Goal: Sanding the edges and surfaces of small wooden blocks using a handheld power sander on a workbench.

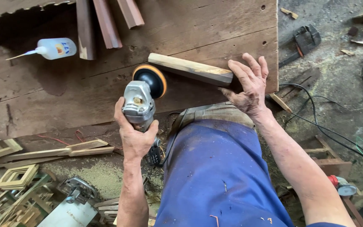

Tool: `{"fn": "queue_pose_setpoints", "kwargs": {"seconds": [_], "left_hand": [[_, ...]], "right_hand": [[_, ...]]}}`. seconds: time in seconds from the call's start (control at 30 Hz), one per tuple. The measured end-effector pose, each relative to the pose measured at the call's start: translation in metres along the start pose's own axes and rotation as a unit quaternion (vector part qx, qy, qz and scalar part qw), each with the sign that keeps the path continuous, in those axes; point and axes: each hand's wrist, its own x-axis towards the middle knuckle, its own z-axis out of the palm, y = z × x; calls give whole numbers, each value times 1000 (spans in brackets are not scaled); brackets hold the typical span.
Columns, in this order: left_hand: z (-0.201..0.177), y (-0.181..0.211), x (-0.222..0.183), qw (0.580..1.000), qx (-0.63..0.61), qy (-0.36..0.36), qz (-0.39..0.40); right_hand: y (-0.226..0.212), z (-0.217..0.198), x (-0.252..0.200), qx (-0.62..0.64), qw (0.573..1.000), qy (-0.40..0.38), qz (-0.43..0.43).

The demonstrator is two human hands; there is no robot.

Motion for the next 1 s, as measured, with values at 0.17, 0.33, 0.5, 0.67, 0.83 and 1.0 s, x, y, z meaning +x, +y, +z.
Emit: {"fn": "queue_pose_setpoints", "kwargs": {"seconds": [0.17,0.33,0.5,0.67,0.83,1.0], "left_hand": [[0,-2,12,1000,12,-5,-11],[-1,6,24,1000,22,-16,-14],[6,10,24,996,54,-57,-41],[17,31,14,993,41,-104,-48],[30,43,11,983,78,-165,-35],[42,47,10,963,126,-237,17]], "right_hand": [[3,1,-1,1,1000,2,-7],[5,3,-2,-6,1000,9,-15],[3,2,0,-2,1000,17,-16],[4,6,-2,-7,1000,23,-13],[3,7,0,4,999,32,6],[-2,6,3,3,999,52,-10]]}}
